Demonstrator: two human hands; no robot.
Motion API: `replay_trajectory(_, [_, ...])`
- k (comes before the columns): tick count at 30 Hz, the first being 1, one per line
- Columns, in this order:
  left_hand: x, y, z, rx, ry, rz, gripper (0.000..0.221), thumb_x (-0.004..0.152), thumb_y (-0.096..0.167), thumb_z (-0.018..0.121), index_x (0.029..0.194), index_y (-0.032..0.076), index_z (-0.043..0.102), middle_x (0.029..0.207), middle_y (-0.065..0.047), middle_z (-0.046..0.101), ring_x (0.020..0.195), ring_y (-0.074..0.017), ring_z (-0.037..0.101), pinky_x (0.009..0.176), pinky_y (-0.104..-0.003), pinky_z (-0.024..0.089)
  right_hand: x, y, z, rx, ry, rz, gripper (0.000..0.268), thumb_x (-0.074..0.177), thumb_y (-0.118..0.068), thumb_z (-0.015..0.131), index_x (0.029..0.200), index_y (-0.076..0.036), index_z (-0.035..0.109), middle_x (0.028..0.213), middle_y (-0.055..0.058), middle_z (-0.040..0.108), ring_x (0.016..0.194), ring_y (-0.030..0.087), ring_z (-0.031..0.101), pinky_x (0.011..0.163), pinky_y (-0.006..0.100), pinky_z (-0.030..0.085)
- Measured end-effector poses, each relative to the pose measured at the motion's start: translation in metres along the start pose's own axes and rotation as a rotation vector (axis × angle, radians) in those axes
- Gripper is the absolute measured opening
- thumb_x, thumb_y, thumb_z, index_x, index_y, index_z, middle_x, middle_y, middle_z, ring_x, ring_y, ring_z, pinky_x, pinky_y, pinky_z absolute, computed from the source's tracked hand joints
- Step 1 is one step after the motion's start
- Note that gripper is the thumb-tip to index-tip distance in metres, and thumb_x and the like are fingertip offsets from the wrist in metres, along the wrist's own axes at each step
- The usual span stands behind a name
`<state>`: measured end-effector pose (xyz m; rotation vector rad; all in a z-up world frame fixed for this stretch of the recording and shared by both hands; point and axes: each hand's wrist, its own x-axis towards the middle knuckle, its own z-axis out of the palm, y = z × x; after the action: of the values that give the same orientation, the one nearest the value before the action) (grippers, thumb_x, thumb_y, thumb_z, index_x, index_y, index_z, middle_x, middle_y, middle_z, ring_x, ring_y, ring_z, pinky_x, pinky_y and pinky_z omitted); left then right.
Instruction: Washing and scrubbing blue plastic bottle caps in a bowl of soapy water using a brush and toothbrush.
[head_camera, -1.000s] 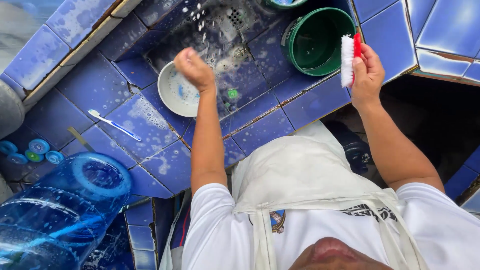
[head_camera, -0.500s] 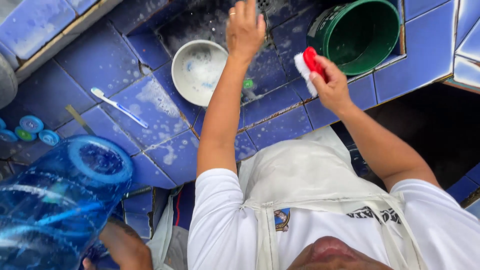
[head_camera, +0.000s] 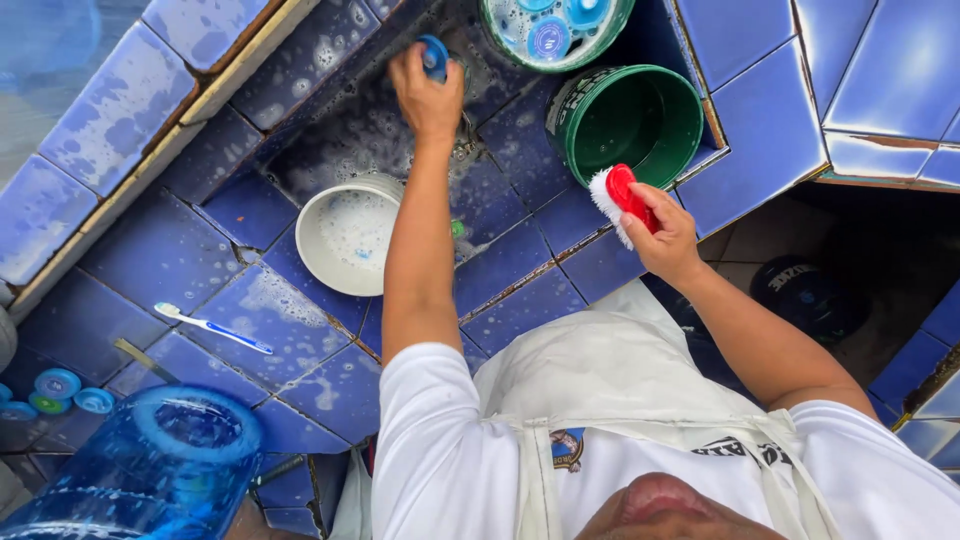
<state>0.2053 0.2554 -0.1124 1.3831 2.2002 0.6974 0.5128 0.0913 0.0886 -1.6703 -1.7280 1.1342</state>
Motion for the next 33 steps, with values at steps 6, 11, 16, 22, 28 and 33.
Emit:
replay_trajectory(6, [-0.034, 0.109, -0.091, -0.437, 0.063, 0.462, 0.059, 0.083, 0.035, 0.079, 0.130, 0.015, 0.049, 0.127, -0.011, 0.055, 0.119, -0.0263, 0.059, 0.099, -0.038, 0.059, 0.019, 0.000, -0.019, 0.053, 0.145, -0.164, 0.039, 0.094, -0.009, 0.063, 0.129, 0.005, 0.056, 0.122, 0.021, 0.061, 0.108, 0.032, 0.060, 0.086, 0.032, 0.049])
replay_trajectory(11, [-0.083, -0.015, -0.142, -0.154, 0.501, 0.456, 0.013, 0.092, 0.022, 0.057, 0.099, 0.011, 0.061, 0.093, 0.000, 0.059, 0.087, -0.0205, 0.060, 0.084, -0.035, 0.046, 0.036, 0.011, -0.019, 0.304, 0.211, -0.299, 0.052, 0.094, -0.002, 0.067, 0.138, 0.013, 0.045, 0.120, 0.027, 0.057, 0.110, 0.031, 0.057, 0.095, 0.039, 0.044])
replay_trajectory(16, [-0.127, -0.123, -0.121, -0.018, 0.287, 0.067, 0.047, 0.101, 0.032, 0.048, 0.136, 0.008, 0.027, 0.132, -0.017, 0.039, 0.119, -0.0384, 0.043, 0.100, -0.045, 0.037, 0.055, -0.031, 0.016, 0.214, 0.063, -0.216, 0.055, 0.090, 0.003, 0.067, 0.140, 0.003, 0.044, 0.127, 0.025, 0.056, 0.116, 0.033, 0.058, 0.096, 0.038, 0.051])
replay_trajectory(22, [-0.146, -0.141, -0.141, 0.125, 0.086, 0.222, 0.081, 0.101, 0.029, 0.059, 0.155, 0.015, 0.000, 0.129, -0.014, 0.050, 0.107, -0.0351, 0.057, 0.090, -0.045, 0.048, 0.063, -0.096, 0.109, 0.189, -0.217, -0.354, 0.053, 0.094, -0.006, 0.071, 0.140, -0.002, 0.045, 0.133, 0.019, 0.052, 0.119, 0.033, 0.059, 0.095, 0.037, 0.050])
replay_trajectory(28, [-0.150, -0.149, -0.180, 0.355, -0.273, 0.303, 0.037, 0.085, 0.018, 0.061, 0.117, 0.003, 0.052, 0.105, -0.020, 0.062, 0.101, -0.0414, 0.057, 0.085, -0.051, 0.048, 0.066, -0.173, 0.182, -0.051, -0.414, -0.480, 0.040, 0.095, -0.019, 0.064, 0.129, 0.002, 0.057, 0.121, 0.019, 0.064, 0.101, 0.033, 0.062, 0.083, 0.041, 0.048])
replay_trajectory(33, [-0.147, -0.158, -0.154, 0.759, -0.967, 0.092, 0.039, 0.096, 0.024, 0.036, 0.114, 0.017, 0.070, 0.118, -0.007, 0.066, 0.113, -0.0302, 0.054, 0.093, -0.043, 0.042, 0.090, -0.183, 0.291, -0.439, -0.710, -0.532, 0.020, 0.094, -0.023, 0.054, 0.091, -0.003, 0.054, 0.067, 0.014, 0.054, 0.052, 0.034, 0.047, 0.047, 0.044, 0.031])
